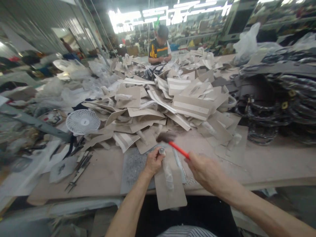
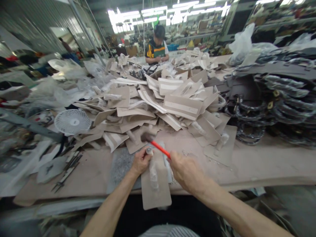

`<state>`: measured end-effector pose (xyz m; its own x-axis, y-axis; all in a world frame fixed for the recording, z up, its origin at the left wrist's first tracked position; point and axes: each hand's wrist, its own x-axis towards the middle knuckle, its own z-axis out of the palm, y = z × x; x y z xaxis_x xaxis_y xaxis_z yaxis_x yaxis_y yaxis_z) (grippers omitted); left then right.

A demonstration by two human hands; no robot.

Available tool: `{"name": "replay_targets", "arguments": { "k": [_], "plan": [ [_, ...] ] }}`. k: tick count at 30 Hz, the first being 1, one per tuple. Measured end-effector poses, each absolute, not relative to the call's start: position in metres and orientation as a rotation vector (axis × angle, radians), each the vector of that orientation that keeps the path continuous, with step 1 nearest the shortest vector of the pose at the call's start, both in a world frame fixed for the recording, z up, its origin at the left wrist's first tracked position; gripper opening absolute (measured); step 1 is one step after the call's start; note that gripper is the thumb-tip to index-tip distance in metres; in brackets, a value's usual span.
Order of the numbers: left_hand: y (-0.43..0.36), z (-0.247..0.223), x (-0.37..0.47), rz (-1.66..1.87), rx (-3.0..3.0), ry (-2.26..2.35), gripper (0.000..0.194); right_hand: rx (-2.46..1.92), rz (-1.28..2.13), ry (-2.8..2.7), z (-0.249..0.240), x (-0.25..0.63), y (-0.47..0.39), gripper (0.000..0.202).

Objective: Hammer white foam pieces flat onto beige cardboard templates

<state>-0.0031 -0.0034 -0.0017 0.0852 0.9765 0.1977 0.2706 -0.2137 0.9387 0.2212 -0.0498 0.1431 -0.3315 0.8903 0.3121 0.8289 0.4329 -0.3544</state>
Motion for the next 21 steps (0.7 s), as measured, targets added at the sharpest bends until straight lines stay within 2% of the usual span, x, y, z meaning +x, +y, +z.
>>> {"name": "replay_targets", "arguments": {
  "k": [3, 9, 12, 14, 17, 19, 21],
  "plan": [
    [-0.003, -0.005, -0.003, 1.191, 1.600, 1.255, 0.028, -1.692, 0.301, -2.532, 0.108, 0.237, -0.052, 0.025],
    [-0.003, -0.005, -0.003, 1.195, 1.581, 1.238, 0.022, -1.989, 0.429, -2.433, 0.076, 0.271, -0.050, 0.030],
    [-0.003, -0.002, -0.003, 1.213, 1.522, 1.205, 0.021, -2.023, 0.221, -2.376, 0.060, 0.269, -0.049, 0.028],
    [-0.003, 0.000, -0.002, 1.236, 1.463, 1.201, 0.022, -1.815, 0.053, -2.386, 0.054, 0.253, -0.051, 0.035],
    [-0.002, -0.001, 0.002, 1.278, 1.375, 1.195, 0.023, -1.277, 0.093, -2.605, 0.055, 0.212, -0.060, 0.050],
    [0.001, -0.003, 0.004, 1.305, 1.270, 1.206, 0.028, -0.981, 0.162, -2.816, 0.058, 0.184, -0.066, 0.038],
    [0.005, -0.001, 0.003, 1.369, 1.086, 1.244, 0.034, -0.888, 0.151, -2.941, 0.062, 0.162, -0.071, 0.023]
  ]
}}
